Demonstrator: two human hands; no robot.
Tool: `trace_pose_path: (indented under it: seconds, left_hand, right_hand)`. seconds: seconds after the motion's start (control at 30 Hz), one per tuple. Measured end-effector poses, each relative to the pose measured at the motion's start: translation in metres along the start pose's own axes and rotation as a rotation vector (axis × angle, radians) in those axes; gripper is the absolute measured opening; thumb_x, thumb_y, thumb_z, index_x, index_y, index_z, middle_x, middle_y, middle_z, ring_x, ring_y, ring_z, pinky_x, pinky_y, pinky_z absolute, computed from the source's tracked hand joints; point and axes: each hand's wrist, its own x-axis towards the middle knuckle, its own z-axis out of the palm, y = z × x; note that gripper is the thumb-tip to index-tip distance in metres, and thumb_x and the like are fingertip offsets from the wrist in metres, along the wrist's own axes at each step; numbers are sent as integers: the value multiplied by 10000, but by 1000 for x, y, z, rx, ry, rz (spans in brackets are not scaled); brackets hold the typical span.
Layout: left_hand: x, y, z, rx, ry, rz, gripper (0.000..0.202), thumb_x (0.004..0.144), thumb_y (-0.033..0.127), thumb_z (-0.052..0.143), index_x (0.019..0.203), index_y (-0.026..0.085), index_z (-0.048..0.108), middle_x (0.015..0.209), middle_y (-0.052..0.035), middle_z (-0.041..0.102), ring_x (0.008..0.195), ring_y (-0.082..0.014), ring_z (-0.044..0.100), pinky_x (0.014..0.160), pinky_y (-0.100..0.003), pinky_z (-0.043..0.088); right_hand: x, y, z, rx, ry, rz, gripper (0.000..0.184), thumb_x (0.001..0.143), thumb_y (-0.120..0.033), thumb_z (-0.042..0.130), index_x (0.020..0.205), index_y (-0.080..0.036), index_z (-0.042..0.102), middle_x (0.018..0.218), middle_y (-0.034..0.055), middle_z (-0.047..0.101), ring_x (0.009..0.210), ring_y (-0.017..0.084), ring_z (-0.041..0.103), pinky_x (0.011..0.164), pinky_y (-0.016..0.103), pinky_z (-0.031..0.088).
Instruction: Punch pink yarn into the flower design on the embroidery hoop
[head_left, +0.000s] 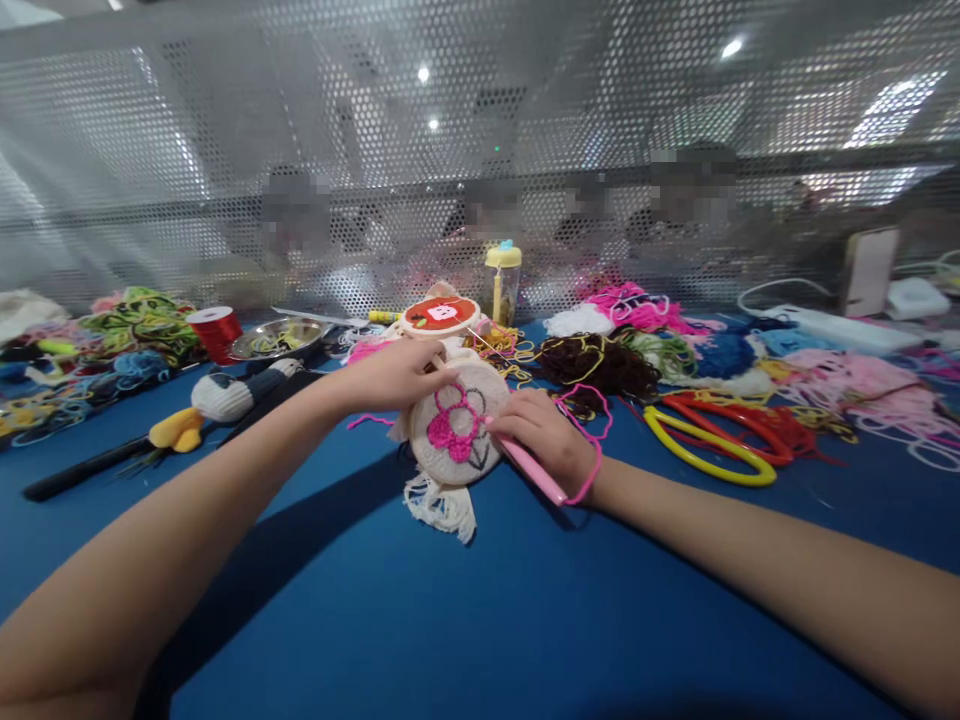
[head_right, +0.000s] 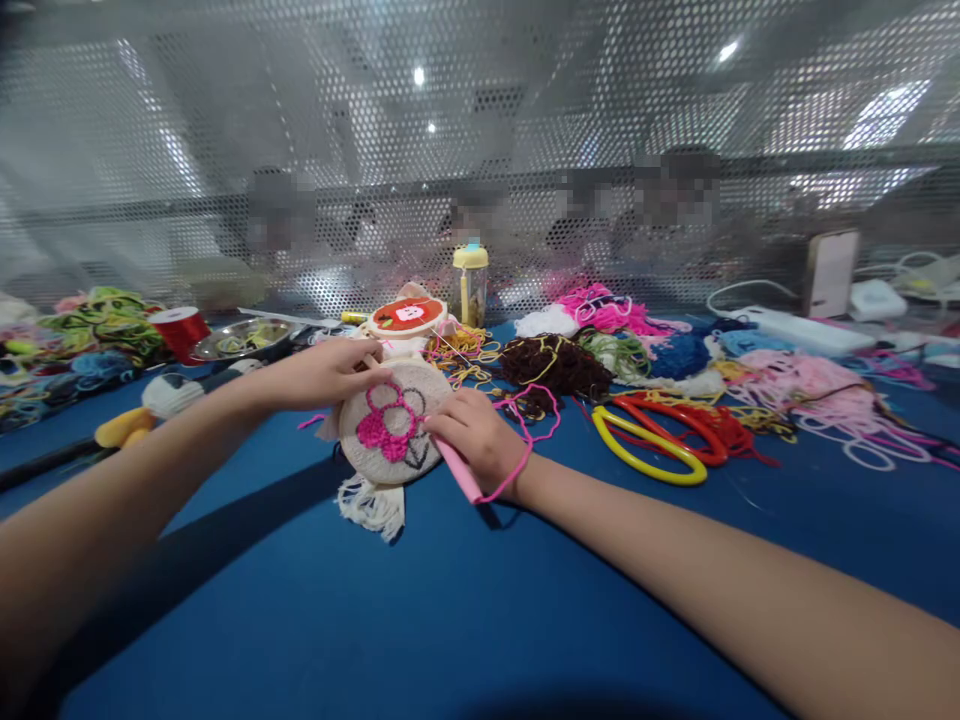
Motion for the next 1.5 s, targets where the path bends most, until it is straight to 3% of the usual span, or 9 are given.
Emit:
trace_pose_path:
  seconds: [0.13, 0.23, 0.33, 0.7, 0.93, 1.5]
  left_hand:
    - [-17, -18, 40, -520, 150, -170, 274, 769, 381, 433, 915, 153, 476, 678, -13, 513, 591, -119, 466, 527, -241, 350]
    - [-33, -29, 66, -946, 186, -250, 301, 746, 354, 494, 971, 159, 450, 804, -39, 549, 660, -121, 498, 566, -238, 398]
    - [-40, -33, 77, -1094, 155, -254, 287, 747, 330, 512, 975, 167, 452, 850, -27, 549, 689, -109, 502, 591, -221, 407]
    - [-39, -38, 77, -1045, 119, -236, 273, 760, 337, 497, 976, 181, 437, 819, -10, 531, 688, -108, 492, 585, -218, 408]
    - [-39, -34, 73, -972, 134, -246, 224, 768, 320, 482, 936, 177, 442, 770, 16, 505, 641, -86, 462, 543, -191, 374]
    - [-40, -35, 74, -986, 122, -265, 256, 752, 343, 493, 944, 181, 440, 769, 7, 519, 635, -102, 485, 544, -208, 399]
  right_hand:
    - [-2, 0, 2, 85, 20, 62, 102, 806, -134, 431, 839, -135, 528, 759, 62, 565, 747, 146, 482, 699, 330, 418]
    - [-4, 3, 3, 121, -13, 46, 120, 821, -140, 415, 893, -152, 511, 801, 49, 554, 793, 141, 487, 738, 335, 411]
    - [-4, 3, 2, 160, -27, 59, 98, 816, -164, 441, 897, -164, 496, 800, 38, 549, 790, 138, 478, 736, 324, 406]
    - [3, -6, -9, 284, -28, 411, 43, 842, -195, 387, 845, -186, 429, 765, 26, 508, 722, 127, 500, 666, 295, 432]
    - [-1, -3, -9, 384, -12, 451, 45, 836, -200, 378, 874, -204, 402, 775, 24, 481, 787, 147, 504, 741, 346, 431]
    - [2, -3, -9, 399, 42, 513, 61, 840, -236, 360, 830, -192, 402, 735, 20, 463, 722, 136, 500, 711, 346, 446]
